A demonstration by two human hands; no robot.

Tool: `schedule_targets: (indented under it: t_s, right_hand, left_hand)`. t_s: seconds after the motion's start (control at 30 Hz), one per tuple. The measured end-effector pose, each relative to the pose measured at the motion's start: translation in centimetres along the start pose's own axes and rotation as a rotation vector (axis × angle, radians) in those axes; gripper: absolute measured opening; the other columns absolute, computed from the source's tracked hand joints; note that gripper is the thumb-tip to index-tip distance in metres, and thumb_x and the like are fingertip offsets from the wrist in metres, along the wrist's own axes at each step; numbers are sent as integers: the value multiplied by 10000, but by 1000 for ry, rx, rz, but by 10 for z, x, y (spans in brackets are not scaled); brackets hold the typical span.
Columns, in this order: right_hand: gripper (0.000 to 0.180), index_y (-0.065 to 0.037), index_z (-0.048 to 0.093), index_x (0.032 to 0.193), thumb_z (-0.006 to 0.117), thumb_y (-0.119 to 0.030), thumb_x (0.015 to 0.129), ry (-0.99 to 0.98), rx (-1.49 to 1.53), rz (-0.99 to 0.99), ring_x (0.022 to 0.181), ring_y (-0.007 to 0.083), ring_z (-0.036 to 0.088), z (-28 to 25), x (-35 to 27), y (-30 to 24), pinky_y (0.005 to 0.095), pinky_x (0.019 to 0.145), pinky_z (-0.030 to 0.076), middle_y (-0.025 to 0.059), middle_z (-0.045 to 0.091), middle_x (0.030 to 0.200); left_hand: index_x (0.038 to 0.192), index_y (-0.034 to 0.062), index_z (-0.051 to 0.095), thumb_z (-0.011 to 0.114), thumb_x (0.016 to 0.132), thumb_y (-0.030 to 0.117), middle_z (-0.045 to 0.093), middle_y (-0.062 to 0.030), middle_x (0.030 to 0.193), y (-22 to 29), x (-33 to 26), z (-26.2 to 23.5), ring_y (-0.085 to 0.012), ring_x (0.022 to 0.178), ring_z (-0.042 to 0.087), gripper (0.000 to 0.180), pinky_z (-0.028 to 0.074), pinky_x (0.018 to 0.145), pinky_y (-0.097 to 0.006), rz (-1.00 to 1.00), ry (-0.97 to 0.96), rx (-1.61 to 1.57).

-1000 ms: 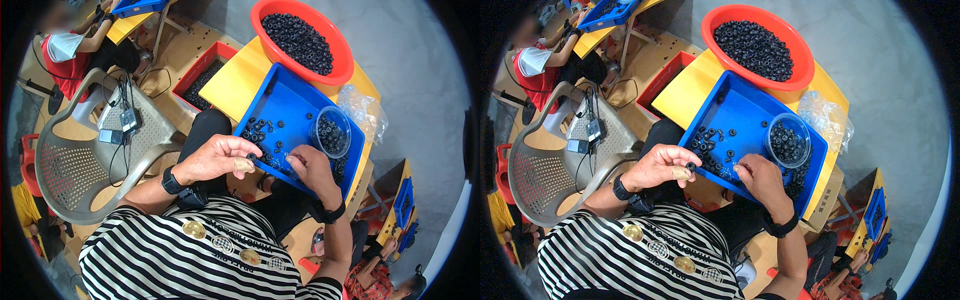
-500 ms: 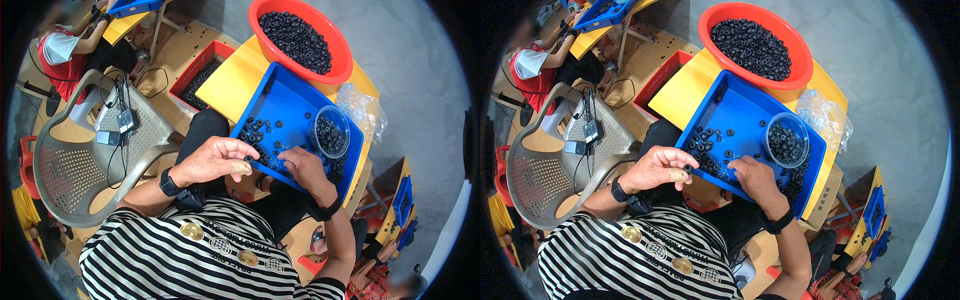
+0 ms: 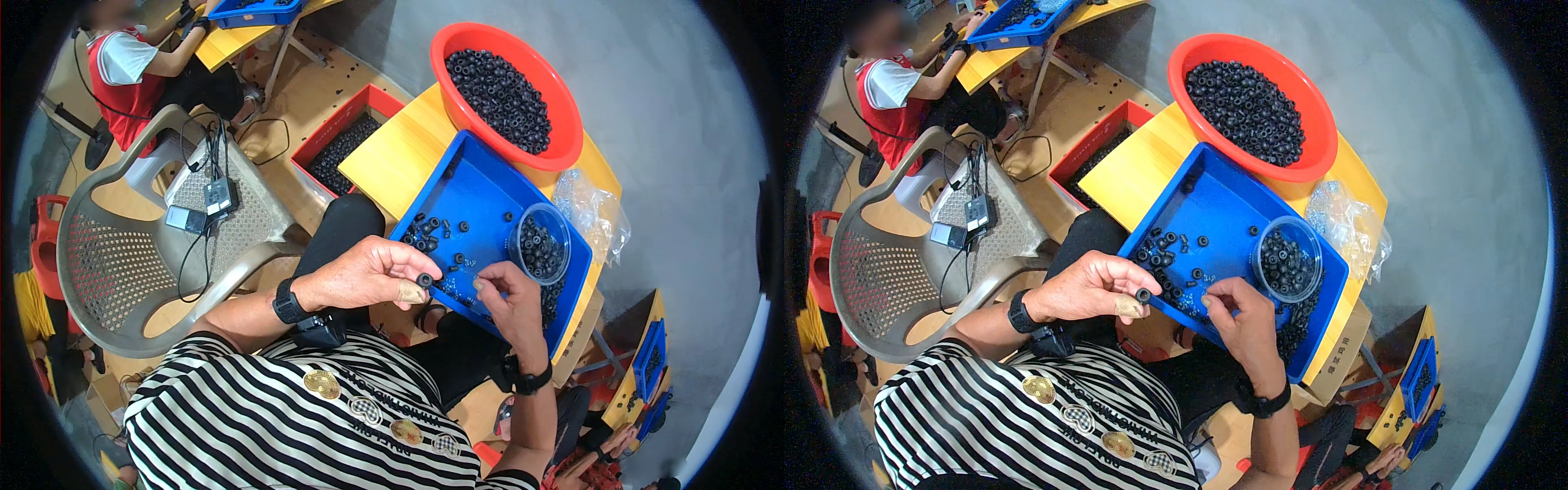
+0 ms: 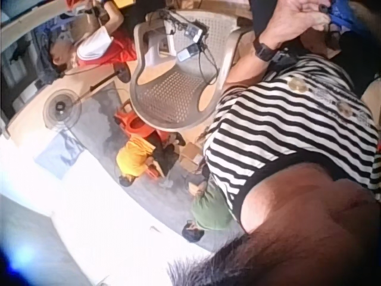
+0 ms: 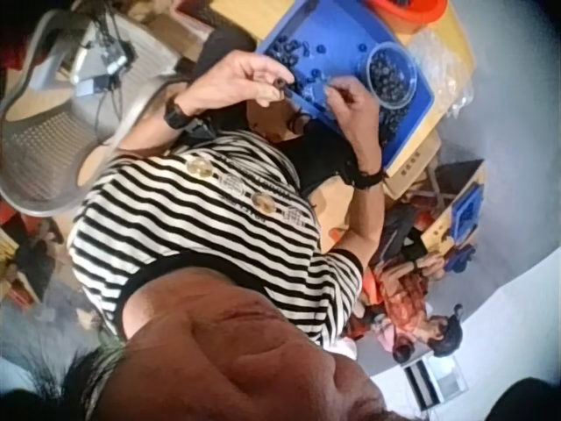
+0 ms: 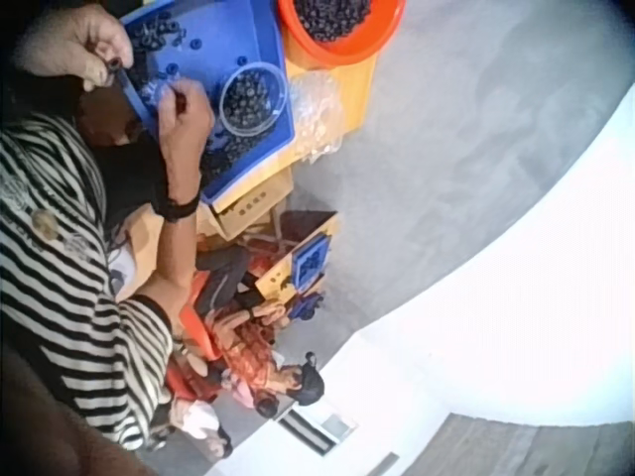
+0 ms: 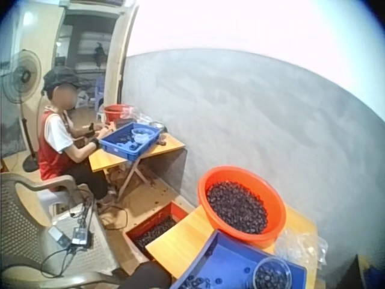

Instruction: Sorting and inspecting small black plastic or rubber components from a large bowl into a tray.

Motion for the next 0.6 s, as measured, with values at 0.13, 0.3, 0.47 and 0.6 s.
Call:
schedule_targets:
  t_s: [0.13,0.3,0.47,0.6]
  right_hand:
    - [82,10,586,934,573,-31,864,107,301,-1,715,93,570,3,-13,-22,214,656,456,51,605,782]
    - [139,7,603,1012,549,-50,898,42,547,-107,733,96,590,8,-20,-33,226,684,484,87,655,920]
    - [124,12,603,968,567,-80,892,81,607,-132,722,112,588,9,-20,-36,233,673,483,105,648,940]
    - [130,23,594,918,604,-99,875,119,553,-219,702,119,568,9,-24,-38,232,640,461,91,605,909]
  left_hand:
    - [1158,-4,570,638,846,49,660,-62,925,4,3,7,-77,795,623,323,514,735,-217,16,-2,63]
    - [1144,0,585,651,838,50,652,-32,917,6,8,17,-51,805,606,318,503,732,-200,12,-18,110]
    - [1130,4,596,660,830,47,646,-19,906,3,11,24,-39,800,592,310,493,719,-190,52,-44,150]
    - [1090,0,610,679,807,28,646,-19,892,4,8,27,-47,808,597,293,498,742,-205,82,-25,124]
Point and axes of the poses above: each hand's wrist, its own x-axis towards the middle knuckle, its own z-axis out of the palm, y = z × x, the point moved 1 cm from there along x, towards the middle knuckle
